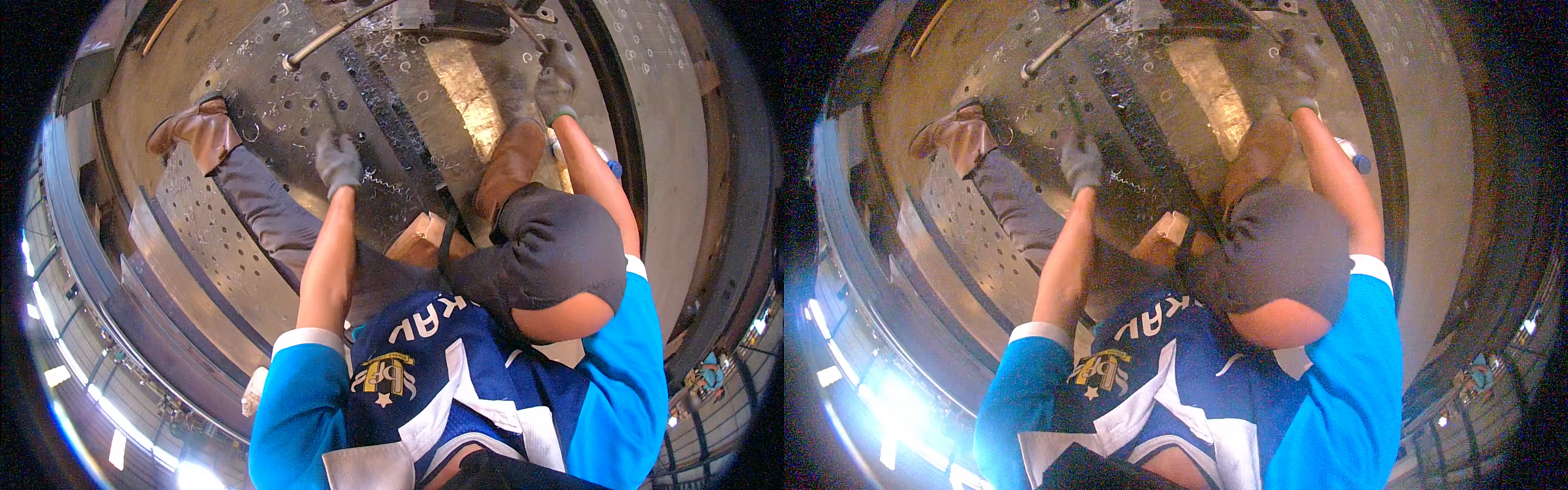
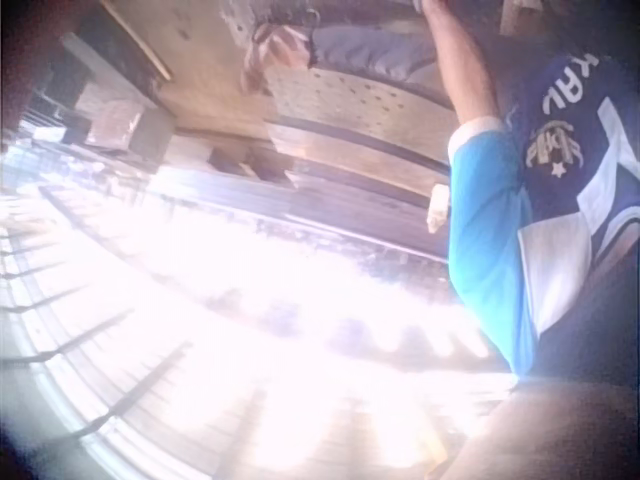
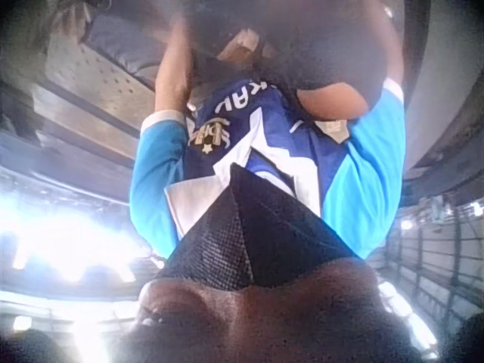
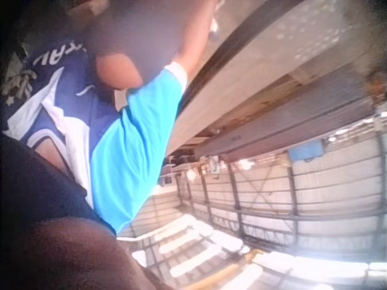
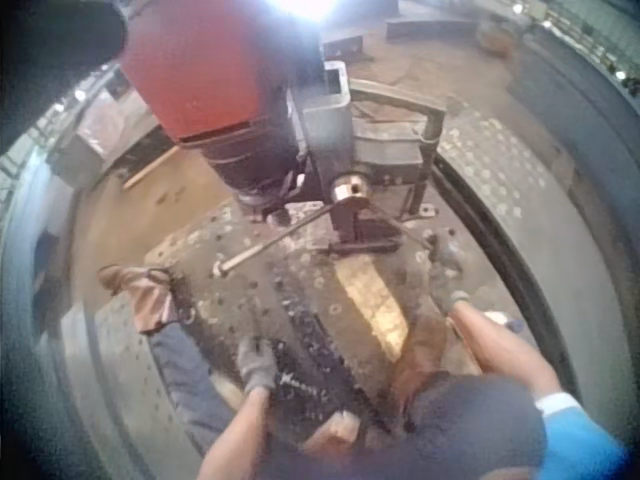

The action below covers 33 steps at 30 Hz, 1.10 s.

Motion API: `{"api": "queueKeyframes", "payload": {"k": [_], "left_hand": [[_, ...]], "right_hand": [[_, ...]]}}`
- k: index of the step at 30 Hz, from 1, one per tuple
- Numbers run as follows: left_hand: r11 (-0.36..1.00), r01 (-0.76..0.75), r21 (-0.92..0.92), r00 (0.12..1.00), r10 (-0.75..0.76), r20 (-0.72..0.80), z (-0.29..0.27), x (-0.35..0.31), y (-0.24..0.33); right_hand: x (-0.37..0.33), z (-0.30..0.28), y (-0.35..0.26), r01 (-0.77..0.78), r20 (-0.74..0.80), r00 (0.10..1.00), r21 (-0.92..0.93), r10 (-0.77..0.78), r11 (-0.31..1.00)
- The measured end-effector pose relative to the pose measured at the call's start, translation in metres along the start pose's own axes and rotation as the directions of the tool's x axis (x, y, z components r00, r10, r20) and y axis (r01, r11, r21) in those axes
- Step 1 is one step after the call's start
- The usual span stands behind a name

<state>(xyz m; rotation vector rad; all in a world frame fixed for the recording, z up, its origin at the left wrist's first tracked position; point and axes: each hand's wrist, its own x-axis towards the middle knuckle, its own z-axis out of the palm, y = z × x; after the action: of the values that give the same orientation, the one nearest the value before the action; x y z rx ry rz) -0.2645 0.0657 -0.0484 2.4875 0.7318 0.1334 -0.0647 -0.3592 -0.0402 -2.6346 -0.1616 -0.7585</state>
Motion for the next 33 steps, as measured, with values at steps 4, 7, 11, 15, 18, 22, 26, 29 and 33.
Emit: {"api": "queueKeyframes", "payload": {"k": [4, 7, 11, 15, 18, 22, 26, 29, 33], "left_hand": [[0.946, -0.324, -0.003, 0.905, 0.311, 0.290, 0.027, -0.007, 0.053], [0.833, -0.544, 0.099, 0.764, 0.443, 0.469, 0.058, 0.033, 0.087], [0.867, -0.461, 0.188, 0.815, 0.330, 0.476, 0.052, 0.080, 0.053], [0.956, -0.127, 0.266, 0.962, 0.053, 0.268, 0.010, 0.090, -0.011], [0.933, -0.283, 0.222, 0.915, 0.194, 0.353, -0.003, 0.082, -0.024], [0.882, -0.444, 0.160, 0.836, 0.343, 0.428, 0.012, 0.093, -0.009], [0.872, -0.489, 0.007, 0.733, 0.407, 0.544, 0.039, 0.154, 0.013], [0.924, -0.346, 0.162, 0.845, 0.232, 0.482, 0.048, 0.207, 0.035], [0.992, 0.054, 0.118, 0.977, -0.077, 0.200, 0.041, 0.195, 0.054]], "right_hand": [[0.006, -0.006, -0.004, -0.156, 0.219, 0.964, -0.004, 0.153, 0.988], [0.013, -0.014, -0.018, 0.030, -0.036, 0.999, -0.045, -0.032, 0.999], [0.021, -0.029, -0.027, -0.097, 0.199, 0.974, -0.081, 0.111, 0.992], [0.018, -0.026, -0.030, -0.095, 0.219, 0.973, 0.083, 0.075, 0.992], [0.009, -0.012, -0.033, 0.001, 0.040, 0.999, 0.211, -0.009, 0.977], [-0.001, -0.001, -0.025, -0.121, 0.173, 0.980, 0.129, 0.097, 0.984], [-0.004, 0.008, -0.014, -0.166, 0.161, 0.979, 0.282, 0.124, 0.945], [-0.004, 0.009, -0.013, -0.182, 0.139, 0.982, 0.495, 0.129, 0.850], [-0.002, 0.005, -0.020, -0.089, 0.036, 0.996, 0.313, 0.081, 0.946]]}}
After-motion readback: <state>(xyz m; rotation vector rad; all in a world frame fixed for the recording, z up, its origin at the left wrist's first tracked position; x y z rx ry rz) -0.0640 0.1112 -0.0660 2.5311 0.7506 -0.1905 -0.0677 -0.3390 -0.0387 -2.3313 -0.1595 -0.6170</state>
